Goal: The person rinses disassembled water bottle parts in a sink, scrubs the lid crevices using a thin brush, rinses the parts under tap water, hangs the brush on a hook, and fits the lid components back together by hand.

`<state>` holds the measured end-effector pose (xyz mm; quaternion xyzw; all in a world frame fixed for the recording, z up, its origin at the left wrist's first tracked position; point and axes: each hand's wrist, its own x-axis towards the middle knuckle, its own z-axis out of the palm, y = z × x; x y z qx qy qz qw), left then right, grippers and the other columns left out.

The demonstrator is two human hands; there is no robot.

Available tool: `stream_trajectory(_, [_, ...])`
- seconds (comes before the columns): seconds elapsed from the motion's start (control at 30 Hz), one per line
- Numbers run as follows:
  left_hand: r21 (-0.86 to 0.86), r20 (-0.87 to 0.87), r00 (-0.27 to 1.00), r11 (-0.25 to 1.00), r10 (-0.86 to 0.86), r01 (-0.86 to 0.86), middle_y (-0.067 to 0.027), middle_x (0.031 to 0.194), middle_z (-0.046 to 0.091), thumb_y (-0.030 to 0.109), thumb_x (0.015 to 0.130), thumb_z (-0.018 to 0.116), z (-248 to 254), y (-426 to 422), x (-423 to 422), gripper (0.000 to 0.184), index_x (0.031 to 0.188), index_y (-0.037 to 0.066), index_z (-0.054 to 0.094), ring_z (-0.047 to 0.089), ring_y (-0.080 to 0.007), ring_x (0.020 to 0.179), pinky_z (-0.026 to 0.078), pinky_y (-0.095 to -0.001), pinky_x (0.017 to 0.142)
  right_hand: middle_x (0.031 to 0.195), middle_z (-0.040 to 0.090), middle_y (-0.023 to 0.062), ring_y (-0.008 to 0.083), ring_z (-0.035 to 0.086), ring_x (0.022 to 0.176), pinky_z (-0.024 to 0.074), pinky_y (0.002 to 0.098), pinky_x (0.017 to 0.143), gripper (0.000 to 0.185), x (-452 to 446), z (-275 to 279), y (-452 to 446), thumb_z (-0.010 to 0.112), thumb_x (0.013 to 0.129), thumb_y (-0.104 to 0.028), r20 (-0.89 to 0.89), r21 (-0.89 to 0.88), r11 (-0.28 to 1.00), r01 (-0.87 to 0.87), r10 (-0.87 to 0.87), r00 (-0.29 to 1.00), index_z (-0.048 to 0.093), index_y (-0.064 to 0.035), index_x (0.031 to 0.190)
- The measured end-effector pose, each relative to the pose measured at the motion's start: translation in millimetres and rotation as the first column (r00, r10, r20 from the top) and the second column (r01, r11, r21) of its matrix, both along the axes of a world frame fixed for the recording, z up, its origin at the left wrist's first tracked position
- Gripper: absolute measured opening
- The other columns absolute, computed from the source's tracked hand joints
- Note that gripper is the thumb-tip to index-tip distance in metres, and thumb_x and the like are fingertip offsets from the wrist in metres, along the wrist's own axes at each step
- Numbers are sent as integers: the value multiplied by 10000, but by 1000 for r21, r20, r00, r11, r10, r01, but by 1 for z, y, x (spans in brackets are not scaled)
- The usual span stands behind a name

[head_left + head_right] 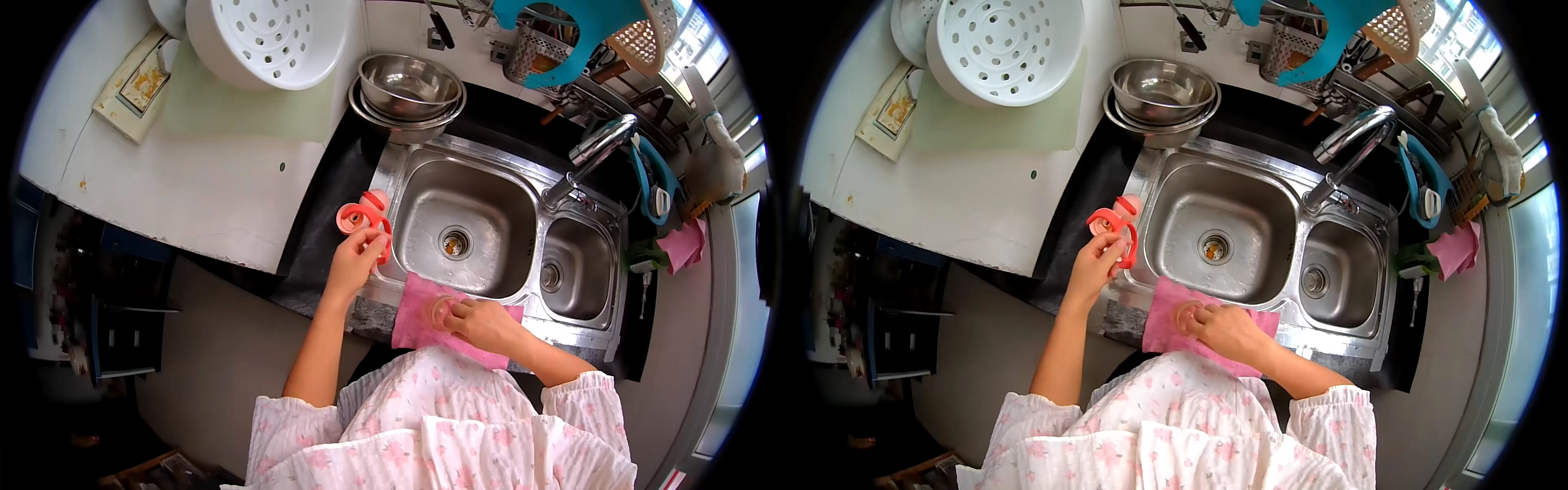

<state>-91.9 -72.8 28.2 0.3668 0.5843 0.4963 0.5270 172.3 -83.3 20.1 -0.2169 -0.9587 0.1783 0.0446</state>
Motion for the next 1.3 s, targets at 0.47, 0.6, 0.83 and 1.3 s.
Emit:
stream_trajectory(0.47, [-47, 304, 912, 961, 274, -273, 24, 821, 542, 66, 889, 453, 2, -65, -42, 203, 1047, 44, 579, 439, -5, 571, 282, -132, 433, 778, 580, 66, 251, 622, 694, 482, 377, 536, 121, -188, -72, 119, 543, 789, -164, -69, 291, 948, 125, -110, 992, 567, -136, 904])
stream_trajectory(0.6, [-24, 338, 892, 950, 302, -312, 32, 774, 551, 94, 894, 478, 4, -74, -47, 192, 1049, 38, 577, 429, 14, 559, 252, -138, 409, 812, 593, 69, 249, 627, 703, 488, 369, 539, 129, -200, -88, 133, 538, 782, -151, -35, 400, 916, -8, 24, 999, 552, -130, 909])
stream_trajectory(0.83, [1, 305, 926, 972, 223, -235, 50, 751, 523, 113, 887, 517, 13, -46, -39, 193, 1059, 47, 574, 417, 17, 577, 268, -136, 442, 723, 521, -2, 84, 512, 575, 381, 264, 476, 178, -129, -8, 136, 542, 878, -165, -371, -618, 780, 99, -400, 838, 545, -69, 1028])
stream_trajectory(1.3, [162, 467, 764, 892, -446, 421, -48, 1061, 586, 308, 869, 594, 14, 89, 100, 447, 1200, 29, 485, 587, -135, 949, 496, -278, 761, 644, 372, -61, 39, 288, 520, 239, 203, 461, 240, 27, 23, 126, 511, 922, -271, -276, -883, 1, -470, -811, 516, 495, -58, 1031])
